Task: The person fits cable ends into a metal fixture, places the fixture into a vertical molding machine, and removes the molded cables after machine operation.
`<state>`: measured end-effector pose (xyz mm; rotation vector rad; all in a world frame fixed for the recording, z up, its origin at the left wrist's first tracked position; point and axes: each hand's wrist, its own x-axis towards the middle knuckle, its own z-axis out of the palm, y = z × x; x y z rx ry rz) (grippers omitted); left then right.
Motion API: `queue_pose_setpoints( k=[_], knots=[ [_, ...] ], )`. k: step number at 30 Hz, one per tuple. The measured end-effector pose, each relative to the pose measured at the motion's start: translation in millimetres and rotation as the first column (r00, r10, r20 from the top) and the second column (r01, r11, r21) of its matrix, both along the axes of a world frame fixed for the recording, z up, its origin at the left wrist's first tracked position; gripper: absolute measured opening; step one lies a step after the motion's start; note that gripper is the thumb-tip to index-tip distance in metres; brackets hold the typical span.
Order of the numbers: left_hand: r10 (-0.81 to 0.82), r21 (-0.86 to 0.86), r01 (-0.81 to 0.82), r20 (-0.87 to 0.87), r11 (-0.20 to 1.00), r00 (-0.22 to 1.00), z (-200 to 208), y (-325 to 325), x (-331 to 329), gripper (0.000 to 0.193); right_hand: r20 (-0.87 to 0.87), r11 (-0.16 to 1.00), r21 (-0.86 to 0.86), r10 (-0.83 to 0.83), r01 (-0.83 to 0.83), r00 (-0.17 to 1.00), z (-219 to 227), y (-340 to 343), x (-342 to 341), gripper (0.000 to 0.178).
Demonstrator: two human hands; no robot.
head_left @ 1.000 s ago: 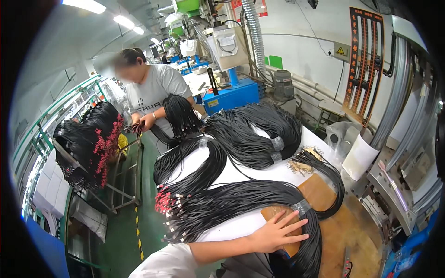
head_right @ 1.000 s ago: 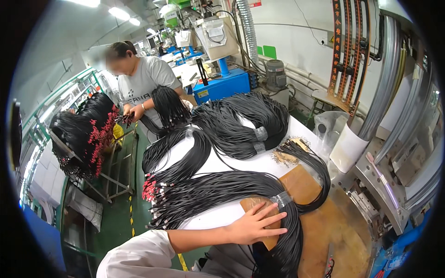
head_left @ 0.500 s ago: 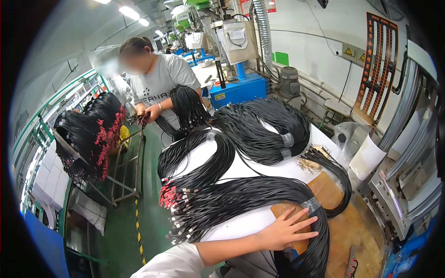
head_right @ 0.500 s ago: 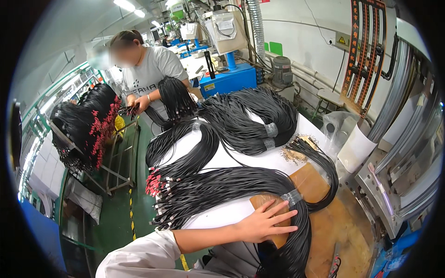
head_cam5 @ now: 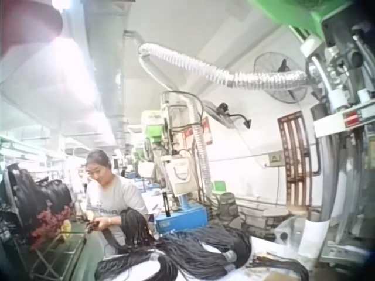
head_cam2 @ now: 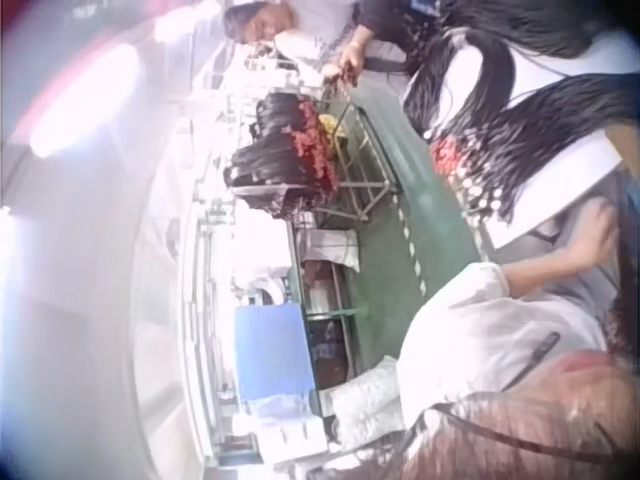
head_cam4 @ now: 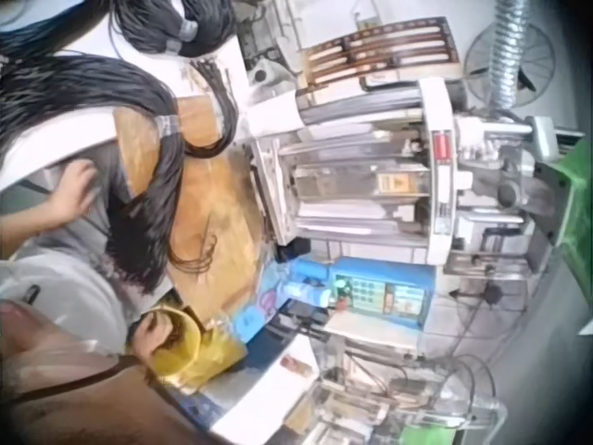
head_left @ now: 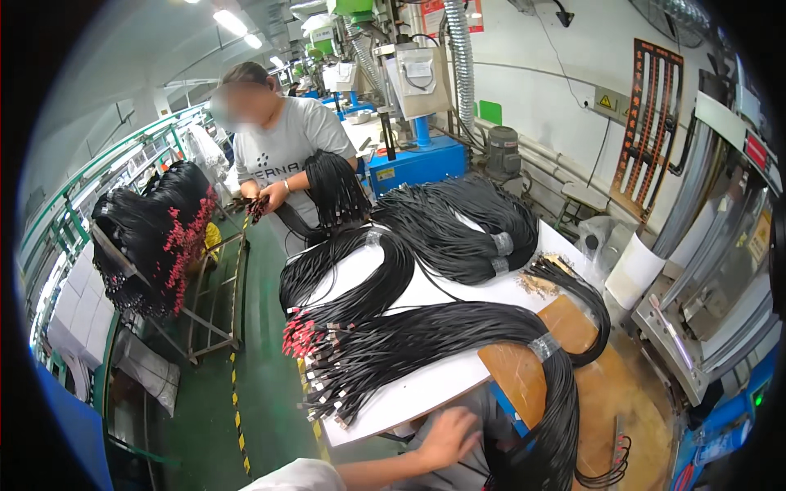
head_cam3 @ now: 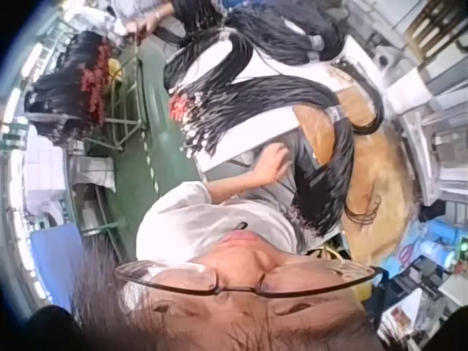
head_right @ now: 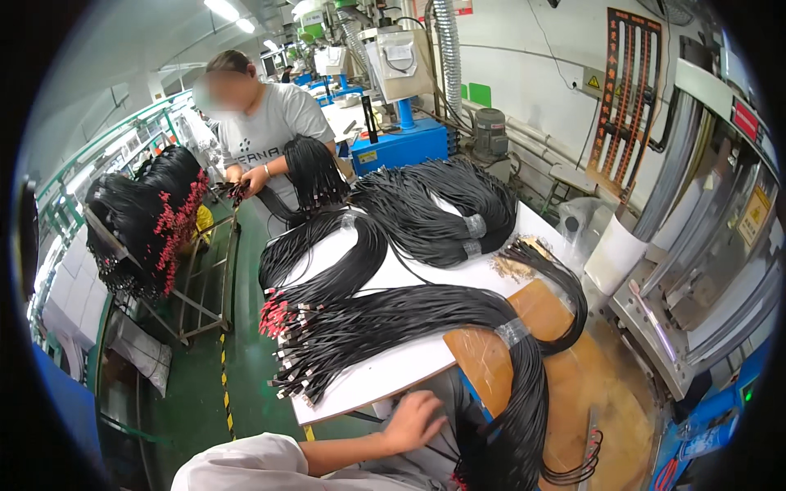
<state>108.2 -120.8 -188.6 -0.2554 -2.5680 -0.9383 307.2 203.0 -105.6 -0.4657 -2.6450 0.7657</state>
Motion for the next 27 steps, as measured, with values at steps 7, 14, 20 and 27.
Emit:
queue_pose_setpoints(
  k=[7, 14, 20, 27],
  knots=[
    [0.253, -0.28, -0.182, 0.241, 0.942, 0.937, -44.7, -23.3, -17.6, 0.048, 0.507, 0.883, -0.015, -0.397, 0.468, 0.765, -140.4, 58.5, -23.1, 0.057],
    [0.022, -0.281, 0.14, 0.505, 0.95, 0.863, -27.8, -26.3, -2.4, 0.031, 0.536, 0.984, 0.129, -0.174, 0.124, 0.826, -111.1, 54.3, -29.4, 0.04],
    [-0.215, -0.268, 0.512, 0.681, 0.816, 0.7, 16.2, -51.7, 32.4, 0.019, 0.522, 0.936, -0.306, 0.316, -0.172, 0.792, -105.2, 80.7, -21.2, 0.025],
    [-0.246, -0.258, 0.478, 0.604, 0.839, 0.758, 27.3, -36.4, 24.1, 0.015, 0.457, 0.646, -0.609, 0.76, -0.461, 0.462, -41.3, 61.0, 24.1, 0.021]
  ],
)
